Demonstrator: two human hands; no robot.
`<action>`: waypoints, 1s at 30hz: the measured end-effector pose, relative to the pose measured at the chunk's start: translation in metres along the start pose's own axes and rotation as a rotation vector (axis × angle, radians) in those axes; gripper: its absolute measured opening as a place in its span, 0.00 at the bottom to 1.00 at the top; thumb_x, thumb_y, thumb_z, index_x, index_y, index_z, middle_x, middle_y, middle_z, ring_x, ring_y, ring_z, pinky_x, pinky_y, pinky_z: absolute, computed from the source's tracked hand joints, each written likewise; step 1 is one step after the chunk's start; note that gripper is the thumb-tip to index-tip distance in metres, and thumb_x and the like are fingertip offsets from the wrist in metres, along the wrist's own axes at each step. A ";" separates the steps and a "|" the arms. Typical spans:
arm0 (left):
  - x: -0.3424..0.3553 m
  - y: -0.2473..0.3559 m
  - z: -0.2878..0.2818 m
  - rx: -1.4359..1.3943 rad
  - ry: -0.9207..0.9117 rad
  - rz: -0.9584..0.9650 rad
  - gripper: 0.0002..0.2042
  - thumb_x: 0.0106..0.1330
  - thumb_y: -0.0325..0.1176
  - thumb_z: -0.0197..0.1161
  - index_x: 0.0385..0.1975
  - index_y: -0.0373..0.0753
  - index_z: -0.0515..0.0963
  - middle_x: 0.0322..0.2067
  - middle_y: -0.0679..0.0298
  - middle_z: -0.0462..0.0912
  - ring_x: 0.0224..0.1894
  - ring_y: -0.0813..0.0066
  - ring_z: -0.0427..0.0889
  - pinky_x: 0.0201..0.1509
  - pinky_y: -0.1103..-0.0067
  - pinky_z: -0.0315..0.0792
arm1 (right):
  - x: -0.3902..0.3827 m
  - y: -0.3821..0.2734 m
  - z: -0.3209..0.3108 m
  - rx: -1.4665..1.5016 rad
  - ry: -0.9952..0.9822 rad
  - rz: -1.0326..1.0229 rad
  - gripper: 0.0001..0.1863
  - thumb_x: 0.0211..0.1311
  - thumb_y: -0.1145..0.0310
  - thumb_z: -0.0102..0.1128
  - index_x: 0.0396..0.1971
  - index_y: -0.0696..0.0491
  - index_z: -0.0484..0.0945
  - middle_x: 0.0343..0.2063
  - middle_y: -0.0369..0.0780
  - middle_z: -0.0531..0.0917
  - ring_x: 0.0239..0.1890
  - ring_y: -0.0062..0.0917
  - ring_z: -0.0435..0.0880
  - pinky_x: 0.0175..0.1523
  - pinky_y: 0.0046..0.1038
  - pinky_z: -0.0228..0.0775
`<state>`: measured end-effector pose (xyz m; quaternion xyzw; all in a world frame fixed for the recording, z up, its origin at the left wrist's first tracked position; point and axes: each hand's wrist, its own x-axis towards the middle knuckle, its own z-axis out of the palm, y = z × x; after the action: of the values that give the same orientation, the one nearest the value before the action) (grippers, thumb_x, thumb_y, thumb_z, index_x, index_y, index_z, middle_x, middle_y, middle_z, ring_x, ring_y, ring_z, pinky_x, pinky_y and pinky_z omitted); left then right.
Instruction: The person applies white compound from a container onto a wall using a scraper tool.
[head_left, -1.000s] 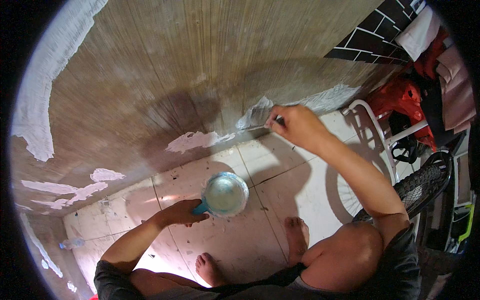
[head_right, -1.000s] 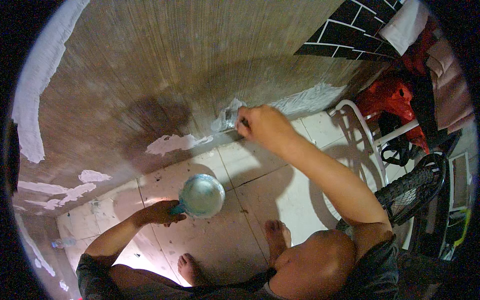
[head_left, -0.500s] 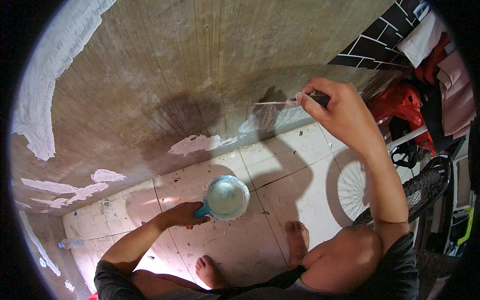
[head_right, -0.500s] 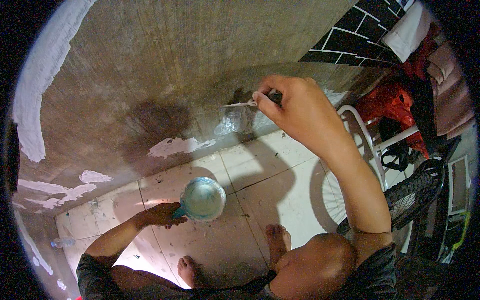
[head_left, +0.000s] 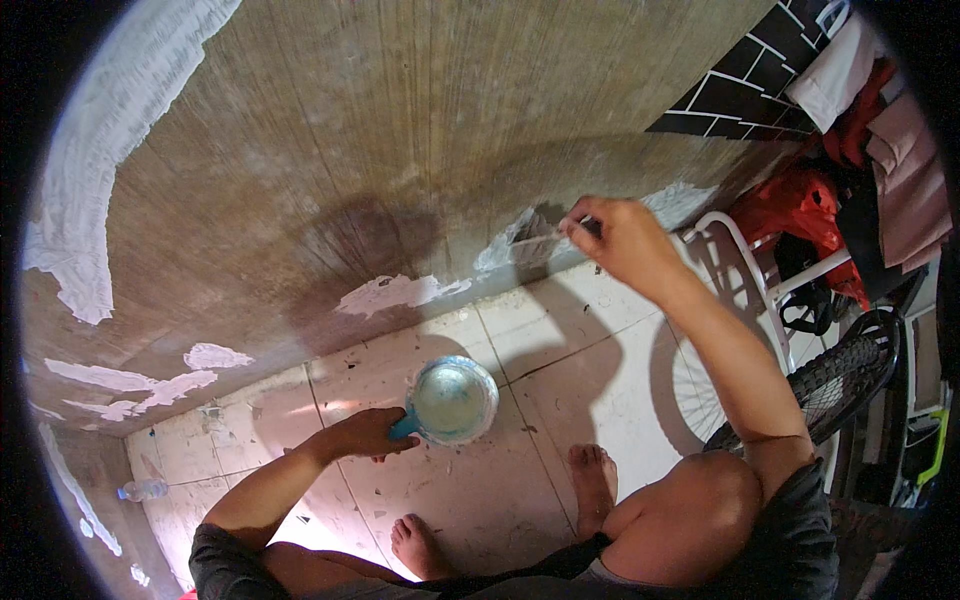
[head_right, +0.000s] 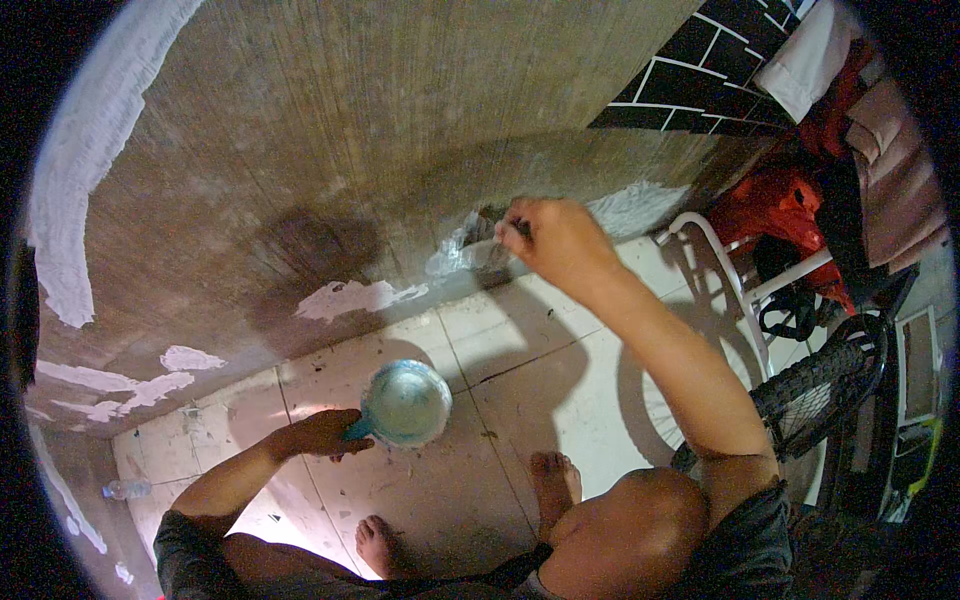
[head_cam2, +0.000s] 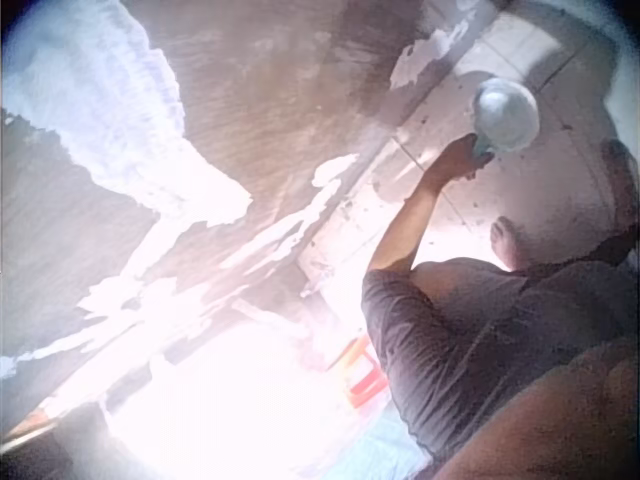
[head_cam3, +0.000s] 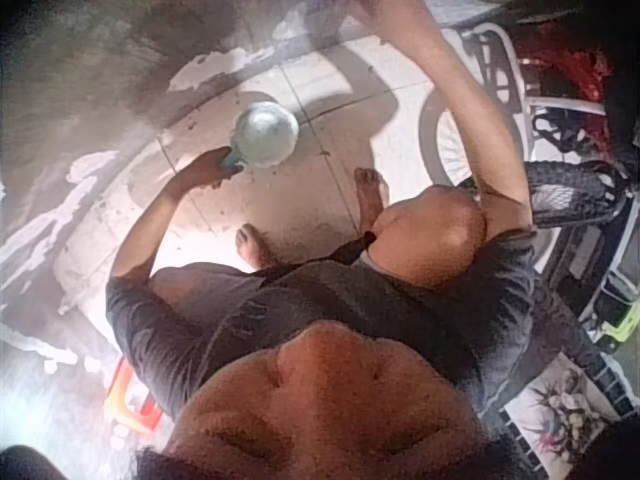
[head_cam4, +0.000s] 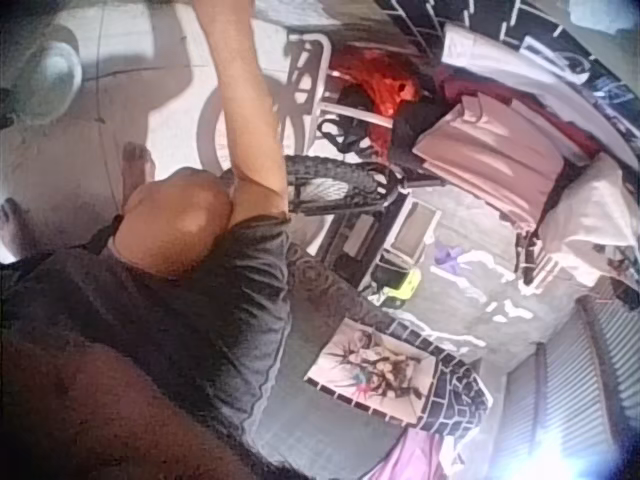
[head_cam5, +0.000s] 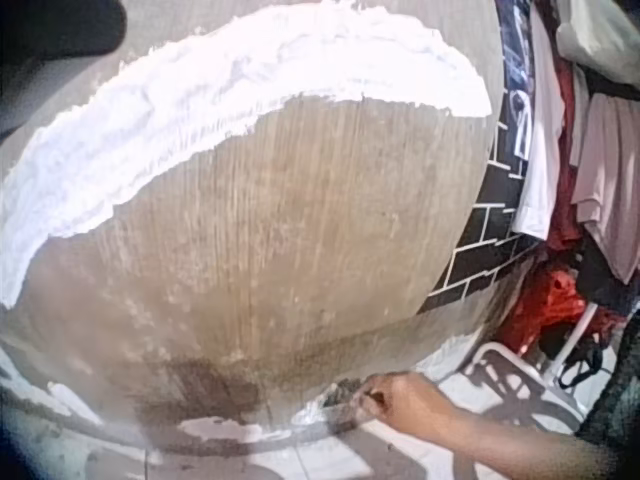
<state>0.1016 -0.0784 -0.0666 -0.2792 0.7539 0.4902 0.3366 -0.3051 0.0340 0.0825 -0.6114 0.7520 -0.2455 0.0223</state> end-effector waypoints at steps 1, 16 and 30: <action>0.003 0.001 0.000 0.007 -0.002 -0.001 0.25 0.68 0.53 0.63 0.51 0.38 0.73 0.29 0.63 0.84 0.22 0.76 0.82 0.28 0.77 0.80 | -0.001 -0.006 -0.017 0.010 0.017 0.028 0.13 0.62 0.59 0.64 0.34 0.54 0.85 0.22 0.50 0.83 0.24 0.44 0.82 0.35 0.42 0.75; -0.001 0.007 0.001 -0.017 0.024 0.012 0.23 0.67 0.53 0.64 0.46 0.38 0.75 0.28 0.63 0.83 0.21 0.76 0.82 0.27 0.77 0.79 | -0.011 0.029 0.026 -0.025 -0.164 0.018 0.12 0.62 0.61 0.63 0.33 0.55 0.83 0.25 0.49 0.85 0.30 0.45 0.85 0.41 0.41 0.77; -0.003 0.011 -0.002 -0.027 0.034 0.023 0.21 0.67 0.50 0.66 0.45 0.37 0.75 0.27 0.63 0.84 0.20 0.76 0.82 0.26 0.78 0.79 | -0.003 -0.023 -0.090 0.075 0.060 0.030 0.11 0.62 0.61 0.64 0.35 0.53 0.85 0.22 0.47 0.82 0.20 0.35 0.77 0.29 0.36 0.68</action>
<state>0.0946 -0.0759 -0.0572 -0.2833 0.7560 0.4995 0.3143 -0.3131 0.0643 0.1700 -0.5913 0.7515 -0.2914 0.0266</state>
